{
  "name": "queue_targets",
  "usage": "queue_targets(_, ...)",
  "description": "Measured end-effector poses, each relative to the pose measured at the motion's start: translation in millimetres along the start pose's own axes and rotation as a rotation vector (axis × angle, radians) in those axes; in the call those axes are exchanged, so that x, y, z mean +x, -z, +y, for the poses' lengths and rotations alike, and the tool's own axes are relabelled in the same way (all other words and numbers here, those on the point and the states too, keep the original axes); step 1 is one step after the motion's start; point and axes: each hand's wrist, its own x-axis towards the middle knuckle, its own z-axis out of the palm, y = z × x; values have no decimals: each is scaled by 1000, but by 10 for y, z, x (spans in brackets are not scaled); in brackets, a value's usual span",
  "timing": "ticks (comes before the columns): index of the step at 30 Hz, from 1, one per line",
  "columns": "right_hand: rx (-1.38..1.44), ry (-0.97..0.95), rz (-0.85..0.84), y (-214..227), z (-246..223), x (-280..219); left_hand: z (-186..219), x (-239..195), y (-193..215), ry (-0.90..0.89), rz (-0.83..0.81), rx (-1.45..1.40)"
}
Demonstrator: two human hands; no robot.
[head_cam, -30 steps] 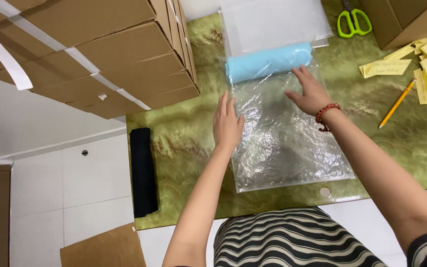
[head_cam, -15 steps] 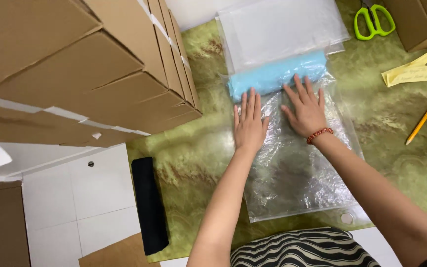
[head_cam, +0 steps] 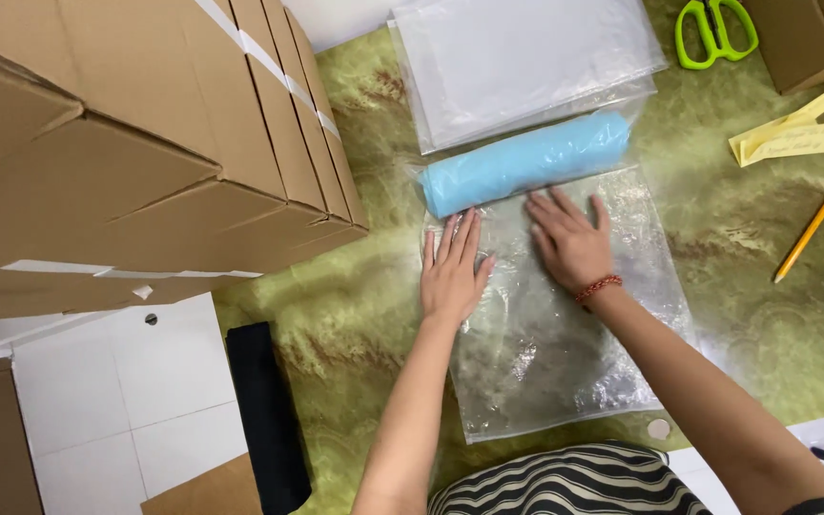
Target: The person ties a ribbon on a box, writes a note, and packs a rolled item into a plastic bag and then into a new box.
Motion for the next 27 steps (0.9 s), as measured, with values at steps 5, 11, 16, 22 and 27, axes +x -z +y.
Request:
queue_targets(5,-47,-214,-52,285,547,-103,-119,-59,-50,-10,71,17)
queue_targets(11,-28,-454,-76,274,310,-238,192,-250,-137,122,196,17)
queue_targets(16,-54,-21,-251,7,-599,-774,663,-716,-182,80,73,-84)
queue_targets(22,-80,-35,-179,273,-432,-1381,308,-1366,-243,88,67,-8)
queue_targets(27,-11,-320,-120,716,479,-1872,249,-1751,-190,39,238,102)
